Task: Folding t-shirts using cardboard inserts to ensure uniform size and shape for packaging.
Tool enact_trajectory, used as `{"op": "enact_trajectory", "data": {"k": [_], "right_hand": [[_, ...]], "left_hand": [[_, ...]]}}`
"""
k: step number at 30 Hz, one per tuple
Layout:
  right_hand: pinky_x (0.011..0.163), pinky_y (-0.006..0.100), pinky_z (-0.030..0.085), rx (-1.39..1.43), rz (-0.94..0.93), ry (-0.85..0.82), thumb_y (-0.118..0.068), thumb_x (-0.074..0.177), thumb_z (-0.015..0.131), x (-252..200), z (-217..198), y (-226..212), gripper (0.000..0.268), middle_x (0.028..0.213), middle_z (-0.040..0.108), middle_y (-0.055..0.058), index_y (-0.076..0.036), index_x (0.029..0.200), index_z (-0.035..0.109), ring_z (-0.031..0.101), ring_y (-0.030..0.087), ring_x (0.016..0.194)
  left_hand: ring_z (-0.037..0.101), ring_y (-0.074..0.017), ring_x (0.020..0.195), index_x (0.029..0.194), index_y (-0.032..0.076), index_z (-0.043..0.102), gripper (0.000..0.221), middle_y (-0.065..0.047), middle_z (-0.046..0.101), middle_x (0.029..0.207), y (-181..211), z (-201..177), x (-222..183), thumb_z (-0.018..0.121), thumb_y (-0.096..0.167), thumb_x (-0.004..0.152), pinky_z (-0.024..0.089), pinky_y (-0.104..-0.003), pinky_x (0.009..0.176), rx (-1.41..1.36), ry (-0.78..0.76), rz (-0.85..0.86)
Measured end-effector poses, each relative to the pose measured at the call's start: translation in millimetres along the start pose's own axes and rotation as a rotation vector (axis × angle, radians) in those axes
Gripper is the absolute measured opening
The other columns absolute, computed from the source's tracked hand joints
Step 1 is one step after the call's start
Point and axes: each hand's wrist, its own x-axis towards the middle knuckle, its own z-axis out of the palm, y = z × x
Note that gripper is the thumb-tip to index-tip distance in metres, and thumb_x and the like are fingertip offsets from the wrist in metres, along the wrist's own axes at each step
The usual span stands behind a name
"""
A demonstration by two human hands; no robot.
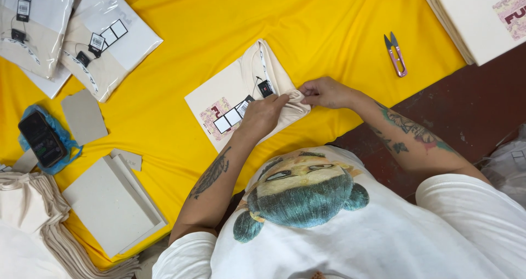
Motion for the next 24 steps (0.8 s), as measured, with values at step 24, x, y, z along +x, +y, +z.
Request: {"op": "enact_trajectory", "data": {"k": [24], "right_hand": [[0.075,0.053,0.061,-0.521,-0.050,-0.245,-0.013,0.077,0.070,76,63,43,0.027,0.083,0.073,0.028,0.003,0.098,0.078,0.073,0.046,0.083]], "left_hand": [[0.069,-0.0251,0.080,0.115,0.020,0.068,0.031,-0.005,0.063,0.086,-5,82,-36,0.037,0.021,0.111,0.057,-0.036,0.073,-0.114,0.295,0.293]]}}
